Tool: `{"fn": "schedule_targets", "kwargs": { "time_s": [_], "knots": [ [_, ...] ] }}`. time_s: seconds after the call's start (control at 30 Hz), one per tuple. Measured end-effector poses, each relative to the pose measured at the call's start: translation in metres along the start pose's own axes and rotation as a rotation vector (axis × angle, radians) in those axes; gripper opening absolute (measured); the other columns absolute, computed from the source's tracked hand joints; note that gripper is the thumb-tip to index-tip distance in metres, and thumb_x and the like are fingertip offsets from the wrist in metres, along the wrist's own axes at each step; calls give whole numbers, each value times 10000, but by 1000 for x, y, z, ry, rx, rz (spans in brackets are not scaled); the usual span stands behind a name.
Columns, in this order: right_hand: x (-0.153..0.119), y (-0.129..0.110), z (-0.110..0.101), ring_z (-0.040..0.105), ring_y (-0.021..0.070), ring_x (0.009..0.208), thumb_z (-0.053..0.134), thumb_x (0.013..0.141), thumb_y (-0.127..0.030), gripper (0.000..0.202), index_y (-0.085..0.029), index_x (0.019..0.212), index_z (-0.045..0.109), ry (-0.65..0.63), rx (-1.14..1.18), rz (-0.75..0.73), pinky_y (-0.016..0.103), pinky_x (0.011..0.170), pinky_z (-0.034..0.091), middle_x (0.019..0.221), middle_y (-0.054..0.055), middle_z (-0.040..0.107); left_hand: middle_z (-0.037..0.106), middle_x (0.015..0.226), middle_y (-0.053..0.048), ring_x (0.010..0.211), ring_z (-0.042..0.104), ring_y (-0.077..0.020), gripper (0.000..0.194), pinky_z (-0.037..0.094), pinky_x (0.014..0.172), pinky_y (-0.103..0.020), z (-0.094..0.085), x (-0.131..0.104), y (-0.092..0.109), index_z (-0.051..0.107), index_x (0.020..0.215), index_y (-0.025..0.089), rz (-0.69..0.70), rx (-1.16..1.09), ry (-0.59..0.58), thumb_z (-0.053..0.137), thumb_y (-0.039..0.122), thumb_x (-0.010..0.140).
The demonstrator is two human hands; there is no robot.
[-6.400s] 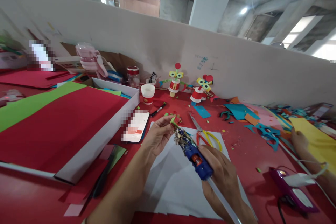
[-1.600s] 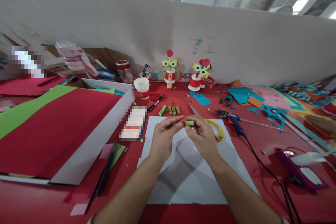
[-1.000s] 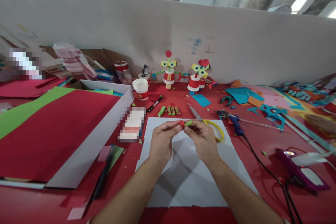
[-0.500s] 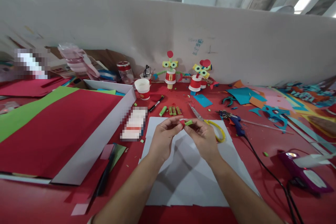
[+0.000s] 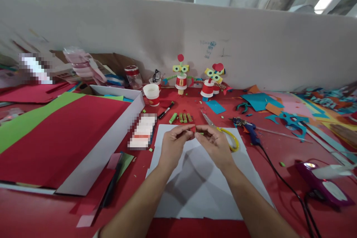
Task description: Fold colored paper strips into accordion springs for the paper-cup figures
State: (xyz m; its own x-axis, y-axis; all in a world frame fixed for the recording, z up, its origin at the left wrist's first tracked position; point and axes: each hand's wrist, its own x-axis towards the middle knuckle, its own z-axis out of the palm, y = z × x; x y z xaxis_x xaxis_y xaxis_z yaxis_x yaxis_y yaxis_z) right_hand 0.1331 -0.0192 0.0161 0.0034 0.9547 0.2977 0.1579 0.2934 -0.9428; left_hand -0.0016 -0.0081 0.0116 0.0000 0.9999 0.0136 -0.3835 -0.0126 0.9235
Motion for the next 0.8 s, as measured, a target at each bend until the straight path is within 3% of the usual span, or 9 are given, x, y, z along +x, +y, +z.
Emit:
{"fn": "schedule_targets", "kwargs": {
  "time_s": [0.23, 0.4, 0.57, 0.7, 0.8],
  "knots": [
    [1, 0, -1, 641, 161, 689, 656, 750, -260, 102, -207, 822, 706, 42, -59, -20, 285, 647, 518, 776, 24, 719, 718, 770, -30, 727, 634, -157, 131, 512, 716, -274, -2, -1, -1, 770, 778, 209, 69, 85, -40, 712, 163, 670],
    [-1, 1, 2, 628, 155, 666, 662, 742, -283, 121, -188, 811, 693, 34, 12, 94, 279, 635, 503, 736, 24, 711, 699, 719, -26, 670, 611, -141, 112, 501, 674, -266, -5, 1, -5, 769, 770, 205, 82, 112, -33, 727, 186, 668],
    [4, 5, 2, 621, 146, 663, 622, 785, -363, 199, -184, 796, 709, -16, 151, 216, 281, 652, 498, 692, 19, 687, 688, 669, -30, 608, 612, -126, 167, 518, 672, -285, -6, 4, -6, 753, 802, 164, -68, -32, 2, 750, 232, 650],
    [6, 7, -2, 586, 115, 619, 606, 804, -353, 175, -205, 853, 684, 148, 202, 178, 255, 601, 474, 732, 5, 671, 653, 600, -17, 577, 637, -136, 247, 544, 672, -312, -6, 6, -3, 729, 798, 143, -181, -171, 22, 791, 280, 601],
    [5, 3, -3, 585, 113, 661, 612, 800, -322, 151, -216, 893, 666, 83, 177, 124, 242, 612, 468, 792, 2, 659, 656, 604, -13, 578, 639, -130, 264, 553, 688, -314, -5, 5, -2, 721, 809, 140, -156, -126, 16, 791, 295, 607]
  ]
}}
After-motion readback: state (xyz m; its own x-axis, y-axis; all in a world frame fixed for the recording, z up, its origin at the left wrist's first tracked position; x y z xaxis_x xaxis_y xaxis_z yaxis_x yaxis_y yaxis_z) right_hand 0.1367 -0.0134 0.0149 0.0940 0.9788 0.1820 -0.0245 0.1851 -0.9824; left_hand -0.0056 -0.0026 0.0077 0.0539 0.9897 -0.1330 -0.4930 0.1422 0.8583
